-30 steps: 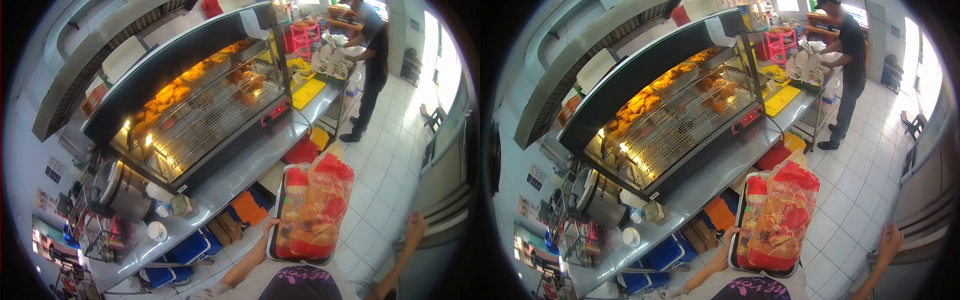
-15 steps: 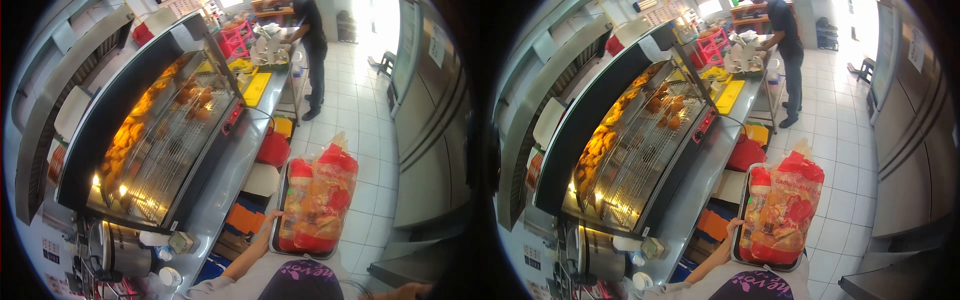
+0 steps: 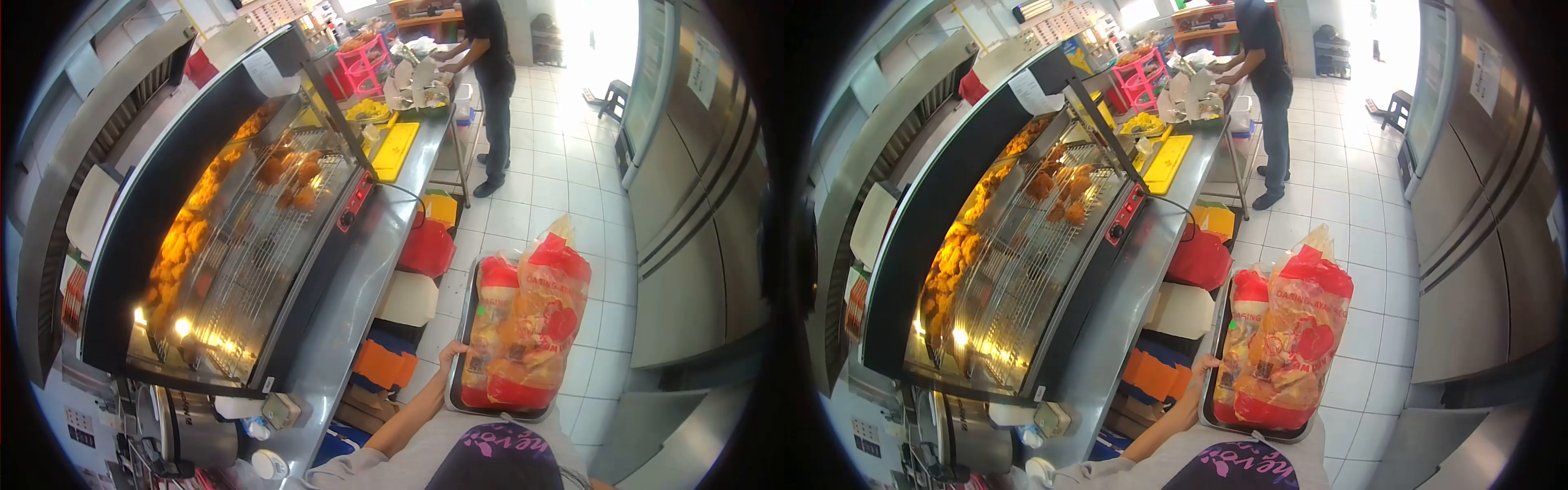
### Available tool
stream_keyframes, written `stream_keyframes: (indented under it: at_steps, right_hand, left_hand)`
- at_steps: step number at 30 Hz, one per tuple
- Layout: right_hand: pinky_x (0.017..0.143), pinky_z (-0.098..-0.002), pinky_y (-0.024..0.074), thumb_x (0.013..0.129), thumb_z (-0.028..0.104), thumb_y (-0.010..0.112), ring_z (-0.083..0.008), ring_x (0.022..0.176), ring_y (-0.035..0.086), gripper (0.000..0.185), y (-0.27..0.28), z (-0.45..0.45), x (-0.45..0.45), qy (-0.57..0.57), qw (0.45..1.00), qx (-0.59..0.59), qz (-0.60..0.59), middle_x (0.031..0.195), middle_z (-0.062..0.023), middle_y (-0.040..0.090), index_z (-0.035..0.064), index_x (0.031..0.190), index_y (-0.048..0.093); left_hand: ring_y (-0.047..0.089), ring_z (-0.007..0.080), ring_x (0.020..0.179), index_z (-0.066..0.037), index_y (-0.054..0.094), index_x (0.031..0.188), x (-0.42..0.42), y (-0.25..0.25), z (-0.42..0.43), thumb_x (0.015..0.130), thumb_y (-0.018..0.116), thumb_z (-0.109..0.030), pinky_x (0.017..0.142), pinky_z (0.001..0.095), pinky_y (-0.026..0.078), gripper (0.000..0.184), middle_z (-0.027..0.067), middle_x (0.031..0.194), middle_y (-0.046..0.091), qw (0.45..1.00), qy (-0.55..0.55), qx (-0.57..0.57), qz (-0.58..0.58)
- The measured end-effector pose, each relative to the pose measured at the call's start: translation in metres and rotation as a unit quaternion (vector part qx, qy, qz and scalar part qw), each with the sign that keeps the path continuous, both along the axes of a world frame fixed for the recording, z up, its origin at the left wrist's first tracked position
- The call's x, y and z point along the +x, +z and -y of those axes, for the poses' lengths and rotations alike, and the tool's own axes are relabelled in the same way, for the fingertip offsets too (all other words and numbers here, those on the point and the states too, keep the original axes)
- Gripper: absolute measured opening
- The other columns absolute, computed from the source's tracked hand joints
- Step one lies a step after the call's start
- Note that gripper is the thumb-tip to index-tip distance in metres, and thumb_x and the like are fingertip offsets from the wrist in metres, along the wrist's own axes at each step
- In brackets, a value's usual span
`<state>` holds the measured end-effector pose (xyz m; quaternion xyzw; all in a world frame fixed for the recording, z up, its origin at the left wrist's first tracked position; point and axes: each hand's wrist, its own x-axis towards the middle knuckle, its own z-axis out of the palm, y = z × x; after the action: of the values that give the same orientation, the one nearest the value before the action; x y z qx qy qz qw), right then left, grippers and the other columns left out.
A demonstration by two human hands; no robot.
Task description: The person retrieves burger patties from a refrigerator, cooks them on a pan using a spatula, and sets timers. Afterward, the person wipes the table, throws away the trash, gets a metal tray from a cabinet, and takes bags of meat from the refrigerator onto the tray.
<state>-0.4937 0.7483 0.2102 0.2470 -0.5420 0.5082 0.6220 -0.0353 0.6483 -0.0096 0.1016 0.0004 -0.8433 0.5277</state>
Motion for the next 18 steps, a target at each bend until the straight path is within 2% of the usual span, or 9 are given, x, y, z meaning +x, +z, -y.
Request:
stream_keyframes:
  at_steps: [4, 6, 7, 8, 10, 11, 13, 16, 18]
  right_hand:
    - [0.077, -0.0323, 0.0463, 0.089, 0.030, 0.050, -0.0227, 0.093, 0.056, 0.045, -0.028, 0.109, -0.027, 0.264, 0.959, 0.092, 0.034, 0.109, -0.0124, 0.055, -0.0010, 0.121, 0.045]
    - [0.078, -0.0317, 0.0463, 0.088, 0.028, 0.051, -0.0226, 0.094, 0.057, 0.043, -0.062, 0.187, -0.008, 0.500, 0.823, 0.207, 0.174, 0.108, -0.0120, 0.055, -0.0018, 0.119, 0.047]
    - [0.062, -0.0233, 0.0450, 0.087, 0.031, 0.048, -0.0176, 0.085, 0.058, 0.043, -0.059, 0.220, 0.051, 0.537, 0.743, 0.293, 0.271, 0.103, -0.0108, 0.058, 0.0029, 0.120, 0.047]
    - [0.074, -0.0285, 0.0451, 0.089, 0.036, 0.046, -0.0185, 0.094, 0.056, 0.050, -0.114, 0.254, 0.058, 0.676, 0.517, 0.259, 0.458, 0.113, -0.0111, 0.056, 0.0069, 0.129, 0.039]
    - [0.075, -0.0319, 0.0473, 0.090, 0.054, 0.035, -0.0216, 0.096, 0.056, 0.061, -0.118, 0.266, 0.149, 0.758, 0.248, 0.406, 0.446, 0.123, -0.0133, 0.051, 0.0160, 0.137, 0.027]
    - [0.074, -0.0338, 0.0491, 0.089, 0.059, 0.031, -0.0237, 0.096, 0.057, 0.067, -0.127, 0.270, 0.179, 0.779, 0.127, 0.452, 0.417, 0.122, -0.0146, 0.050, 0.0144, 0.139, 0.022]
    - [0.074, -0.0369, 0.0496, 0.088, 0.061, 0.030, -0.0222, 0.090, 0.058, 0.071, -0.130, 0.283, 0.227, 0.716, -0.110, 0.479, 0.496, 0.115, -0.0135, 0.053, 0.0134, 0.140, 0.018]
    - [0.063, -0.0362, 0.0508, 0.087, 0.064, 0.029, -0.0166, 0.077, 0.057, 0.075, -0.128, 0.298, 0.278, 0.707, -0.160, 0.527, 0.444, 0.097, -0.0091, 0.055, 0.0128, 0.140, 0.015]
    - [0.062, -0.0354, 0.0508, 0.087, 0.064, 0.029, -0.0169, 0.077, 0.058, 0.075, -0.133, 0.307, 0.303, 0.698, -0.202, 0.559, 0.400, 0.097, -0.0091, 0.056, 0.0125, 0.139, 0.015]
  left_hand:
    - [0.055, 0.0287, 0.093, 0.002, 0.048, 0.111, -0.005, -0.012, 0.005, 0.067, 0.050, -0.024, 0.085, 0.0414, 0.045, 0.052, 0.0161, 0.099, 0.056, 0.996, 0.057, 0.015, 0.067]
    - [0.057, 0.0284, 0.089, 0.002, 0.049, 0.111, -0.011, -0.020, 0.007, 0.066, 0.050, -0.025, 0.083, 0.0405, 0.046, 0.052, 0.0165, 0.098, 0.057, 0.990, 0.129, -0.015, 0.046]
    - [0.057, 0.0283, 0.088, 0.002, 0.049, 0.110, -0.014, -0.021, 0.007, 0.066, 0.050, -0.024, 0.082, 0.0404, 0.047, 0.051, 0.0164, 0.097, 0.057, 0.988, 0.148, -0.012, 0.044]
    - [0.057, 0.0281, 0.087, 0.002, 0.049, 0.109, -0.015, -0.021, 0.004, 0.067, 0.050, -0.024, 0.082, 0.0403, 0.047, 0.050, 0.0163, 0.096, 0.057, 0.984, 0.173, -0.006, 0.048]
    - [0.057, 0.0278, 0.085, 0.002, 0.050, 0.108, -0.019, -0.018, 0.001, 0.067, 0.050, -0.024, 0.080, 0.0400, 0.047, 0.048, 0.0161, 0.095, 0.058, 0.972, 0.230, 0.007, 0.056]
    - [0.058, 0.0276, 0.084, 0.002, 0.051, 0.107, -0.021, -0.016, -0.002, 0.068, 0.050, -0.023, 0.080, 0.0399, 0.047, 0.047, 0.0161, 0.094, 0.058, 0.964, 0.258, 0.015, 0.063]
    - [0.058, 0.0273, 0.082, 0.002, 0.052, 0.105, -0.028, -0.014, -0.011, 0.069, 0.049, -0.023, 0.079, 0.0396, 0.048, 0.045, 0.0159, 0.092, 0.058, 0.943, 0.323, 0.036, 0.070]
    - [0.058, 0.0268, 0.079, 0.003, 0.053, 0.103, -0.039, -0.009, -0.031, 0.070, 0.049, -0.022, 0.077, 0.0393, 0.049, 0.041, 0.0156, 0.089, 0.059, 0.899, 0.423, 0.081, 0.080]
    - [0.059, 0.0264, 0.077, 0.003, 0.054, 0.101, -0.045, -0.002, -0.045, 0.070, 0.049, -0.022, 0.076, 0.0390, 0.049, 0.039, 0.0155, 0.087, 0.059, 0.859, 0.492, 0.108, 0.089]
